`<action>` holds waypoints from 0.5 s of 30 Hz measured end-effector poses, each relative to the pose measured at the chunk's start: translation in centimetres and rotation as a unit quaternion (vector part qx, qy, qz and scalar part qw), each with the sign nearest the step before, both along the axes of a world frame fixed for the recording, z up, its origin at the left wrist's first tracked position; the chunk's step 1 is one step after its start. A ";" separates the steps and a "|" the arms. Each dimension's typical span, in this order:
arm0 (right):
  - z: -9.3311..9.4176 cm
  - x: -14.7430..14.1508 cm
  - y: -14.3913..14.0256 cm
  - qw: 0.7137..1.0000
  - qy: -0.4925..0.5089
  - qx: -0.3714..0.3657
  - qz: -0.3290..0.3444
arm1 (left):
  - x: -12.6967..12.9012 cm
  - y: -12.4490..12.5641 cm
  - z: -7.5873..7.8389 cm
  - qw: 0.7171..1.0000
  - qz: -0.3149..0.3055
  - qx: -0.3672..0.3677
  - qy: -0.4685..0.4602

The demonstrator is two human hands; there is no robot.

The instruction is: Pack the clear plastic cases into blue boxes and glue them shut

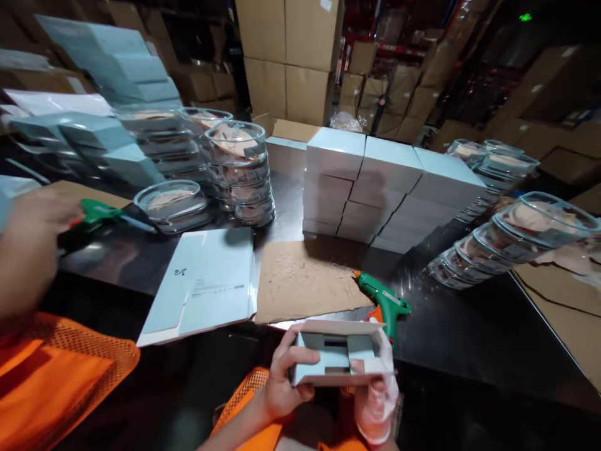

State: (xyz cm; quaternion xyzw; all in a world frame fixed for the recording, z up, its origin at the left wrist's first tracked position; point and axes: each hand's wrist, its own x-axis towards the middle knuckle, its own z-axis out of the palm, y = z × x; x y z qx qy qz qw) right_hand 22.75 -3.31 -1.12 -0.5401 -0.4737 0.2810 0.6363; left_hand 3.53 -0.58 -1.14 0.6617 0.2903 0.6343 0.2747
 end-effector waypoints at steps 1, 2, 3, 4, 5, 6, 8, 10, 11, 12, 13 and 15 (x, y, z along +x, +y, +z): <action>0.3 0.0 0.0 1.000 0.018 -0.008 -0.006 | 0.0 -0.1 0.0 1.000 -0.005 0.001 0.001; 0.6 -0.1 0.1 0.999 0.042 -0.015 -0.013 | 0.1 -0.2 0.0 1.000 -0.012 0.003 0.005; 0.9 -0.2 0.3 0.997 0.068 -0.018 -0.022 | 0.1 -0.3 0.0 1.000 -0.022 0.002 0.009; 1.2 -0.3 0.4 0.995 0.092 -0.016 -0.033 | 0.2 -0.4 0.0 1.000 -0.029 -0.005 0.011; 1.4 -0.5 0.6 0.993 0.112 -0.012 -0.042 | 0.4 -0.4 0.0 0.999 -0.033 -0.015 0.005; 1.6 -0.7 0.7 0.991 0.128 -0.006 -0.046 | 0.5 -0.5 0.0 0.999 -0.036 -0.023 -0.010; 1.8 -1.2 0.8 0.989 0.142 -0.001 -0.051 | 0.6 -0.5 0.3 0.997 -0.046 -0.023 -0.051; 1.9 -1.5 0.8 0.987 0.150 -0.010 -0.055 | 0.3 -0.5 0.5 0.997 -0.066 0.008 -0.028; 2.0 -1.5 0.8 0.987 0.149 -0.017 -0.057 | 0.0 -0.5 0.6 0.997 -0.073 0.022 0.010; 2.2 -1.2 0.8 0.988 0.140 -0.029 -0.054 | -0.5 -0.6 0.6 0.996 -0.068 0.025 0.053; 2.5 -0.7 0.9 0.991 0.118 -0.046 -0.047 | -1.1 -0.6 0.5 0.995 -0.051 0.019 0.088; 3.4 1.3 1.4 0.995 0.013 -0.077 -0.054 | -2.5 -0.8 0.2 0.995 0.008 -0.012 0.101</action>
